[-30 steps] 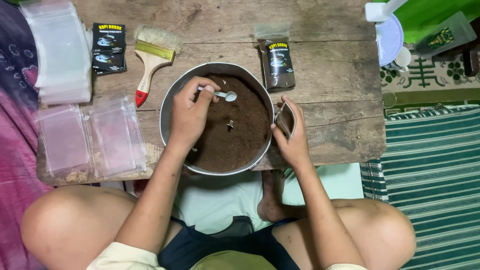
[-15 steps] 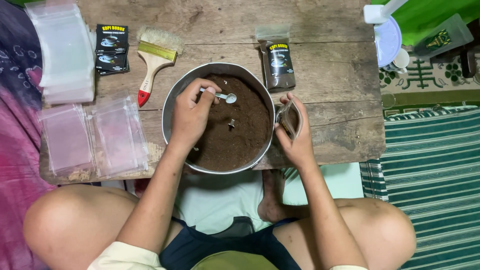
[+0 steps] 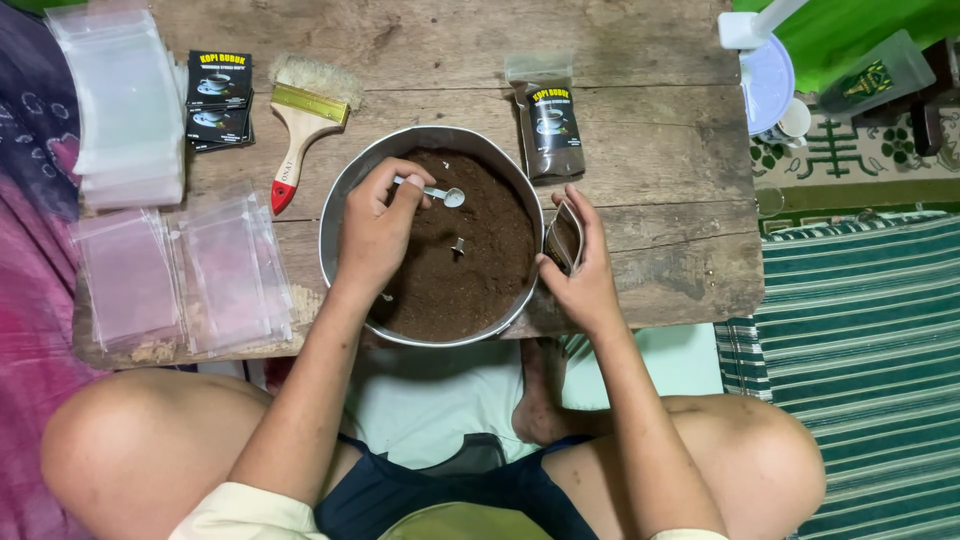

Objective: Sorting through coffee grounds in a bowl using a small spoon and a stick to find or place small items.

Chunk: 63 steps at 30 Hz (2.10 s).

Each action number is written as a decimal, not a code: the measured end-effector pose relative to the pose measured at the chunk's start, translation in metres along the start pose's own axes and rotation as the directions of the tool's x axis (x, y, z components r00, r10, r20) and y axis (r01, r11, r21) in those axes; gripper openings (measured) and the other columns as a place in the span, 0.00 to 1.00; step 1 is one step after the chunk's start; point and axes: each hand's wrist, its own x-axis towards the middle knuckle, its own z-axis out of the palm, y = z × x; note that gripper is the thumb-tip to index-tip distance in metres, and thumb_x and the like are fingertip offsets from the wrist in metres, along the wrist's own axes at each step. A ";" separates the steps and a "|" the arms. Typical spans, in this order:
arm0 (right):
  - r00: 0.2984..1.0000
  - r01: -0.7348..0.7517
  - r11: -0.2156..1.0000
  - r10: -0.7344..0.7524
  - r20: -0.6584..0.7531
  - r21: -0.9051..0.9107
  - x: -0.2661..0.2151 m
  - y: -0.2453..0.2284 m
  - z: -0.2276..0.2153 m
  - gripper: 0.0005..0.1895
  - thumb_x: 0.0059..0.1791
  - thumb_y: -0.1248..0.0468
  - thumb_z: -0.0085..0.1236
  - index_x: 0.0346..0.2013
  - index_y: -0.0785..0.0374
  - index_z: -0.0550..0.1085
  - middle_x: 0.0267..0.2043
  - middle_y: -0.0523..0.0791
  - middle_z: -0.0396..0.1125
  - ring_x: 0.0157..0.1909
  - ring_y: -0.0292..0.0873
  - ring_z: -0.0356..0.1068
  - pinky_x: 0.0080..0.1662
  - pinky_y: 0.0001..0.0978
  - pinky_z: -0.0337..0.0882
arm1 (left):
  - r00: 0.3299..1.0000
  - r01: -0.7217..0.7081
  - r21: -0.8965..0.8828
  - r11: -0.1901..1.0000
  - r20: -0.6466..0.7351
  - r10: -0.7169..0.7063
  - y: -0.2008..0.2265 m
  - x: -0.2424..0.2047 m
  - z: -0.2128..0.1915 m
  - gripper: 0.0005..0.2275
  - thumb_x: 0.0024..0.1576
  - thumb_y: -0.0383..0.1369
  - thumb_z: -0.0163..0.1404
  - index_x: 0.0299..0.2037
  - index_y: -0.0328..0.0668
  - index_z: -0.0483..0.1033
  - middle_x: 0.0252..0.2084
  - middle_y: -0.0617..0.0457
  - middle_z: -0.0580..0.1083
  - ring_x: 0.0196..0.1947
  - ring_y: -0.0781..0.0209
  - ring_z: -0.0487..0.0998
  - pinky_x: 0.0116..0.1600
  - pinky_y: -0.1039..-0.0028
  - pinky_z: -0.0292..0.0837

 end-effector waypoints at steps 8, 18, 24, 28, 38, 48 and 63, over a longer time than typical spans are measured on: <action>0.999 -0.027 1.000 0.027 0.047 -0.013 -0.003 0.023 -0.002 0.49 0.40 0.73 0.59 0.75 0.62 0.54 0.70 0.59 0.57 0.73 0.63 0.54 0.70 0.61 0.57 | 1.000 -0.002 -0.009 1.000 0.007 0.002 -0.010 0.001 -0.002 0.07 0.62 0.29 0.47 0.39 0.50 0.80 0.25 0.54 0.76 0.28 0.65 0.69 0.40 0.74 0.68; 0.994 -0.029 0.993 0.017 0.105 0.111 0.002 0.019 -0.007 0.57 0.35 0.68 0.69 0.76 0.64 0.52 0.72 0.62 0.54 0.76 0.63 0.50 0.72 0.59 0.52 | 1.000 0.001 -0.002 1.000 -0.014 -0.001 -0.015 0.000 -0.012 0.07 0.61 0.28 0.48 0.39 0.49 0.81 0.25 0.53 0.76 0.28 0.64 0.70 0.38 0.73 0.70; 0.991 -0.069 0.988 0.052 0.122 0.138 -0.002 0.004 -0.016 0.60 0.35 0.68 0.73 0.77 0.58 0.49 0.76 0.59 0.50 0.78 0.60 0.45 0.74 0.54 0.48 | 1.000 0.024 0.035 0.999 0.004 -0.024 -0.016 -0.002 -0.021 0.08 0.62 0.28 0.46 0.40 0.49 0.80 0.26 0.53 0.76 0.30 0.64 0.72 0.42 0.73 0.70; 0.994 -0.047 0.991 0.034 0.102 0.124 0.004 -0.037 -0.022 0.62 0.37 0.52 0.73 0.78 0.57 0.47 0.77 0.61 0.46 0.79 0.65 0.42 0.75 0.61 0.42 | 0.997 0.027 0.128 0.991 0.070 -0.036 -0.002 -0.008 -0.034 0.07 0.63 0.28 0.46 0.43 0.47 0.80 0.30 0.47 0.78 0.35 0.54 0.76 0.47 0.64 0.72; 0.717 0.661 0.668 -0.696 0.026 -0.341 0.006 -0.057 0.010 0.11 0.44 0.72 0.60 0.41 0.62 0.82 0.43 0.48 0.75 0.48 0.54 0.76 0.51 0.47 0.76 | 0.897 -0.067 0.363 0.929 0.431 -0.103 -0.034 -0.029 -0.028 0.08 0.59 0.32 0.50 0.42 0.40 0.81 0.40 0.38 0.80 0.46 0.33 0.79 0.52 0.48 0.74; 0.976 0.209 0.764 -0.198 0.087 -0.611 0.013 -0.057 0.086 0.27 0.47 0.70 0.62 0.62 0.60 0.73 0.48 0.52 0.68 0.49 0.59 0.71 0.48 0.54 0.74 | 0.850 0.096 0.294 0.951 0.473 -0.232 0.003 -0.045 -0.053 0.08 0.57 0.31 0.50 0.39 0.44 0.83 0.36 0.41 0.82 0.44 0.40 0.82 0.50 0.53 0.75; 0.952 -0.101 0.809 0.248 0.181 -0.579 0.051 -0.059 0.072 0.09 0.51 0.56 0.59 0.44 0.45 0.83 0.35 0.44 0.75 0.42 0.53 0.77 0.43 0.47 0.76 | 0.967 0.005 0.422 0.907 0.228 -0.112 -0.040 -0.011 -0.041 0.07 0.59 0.32 0.51 0.40 0.47 0.83 0.34 0.44 0.79 0.41 0.43 0.82 0.45 0.57 0.78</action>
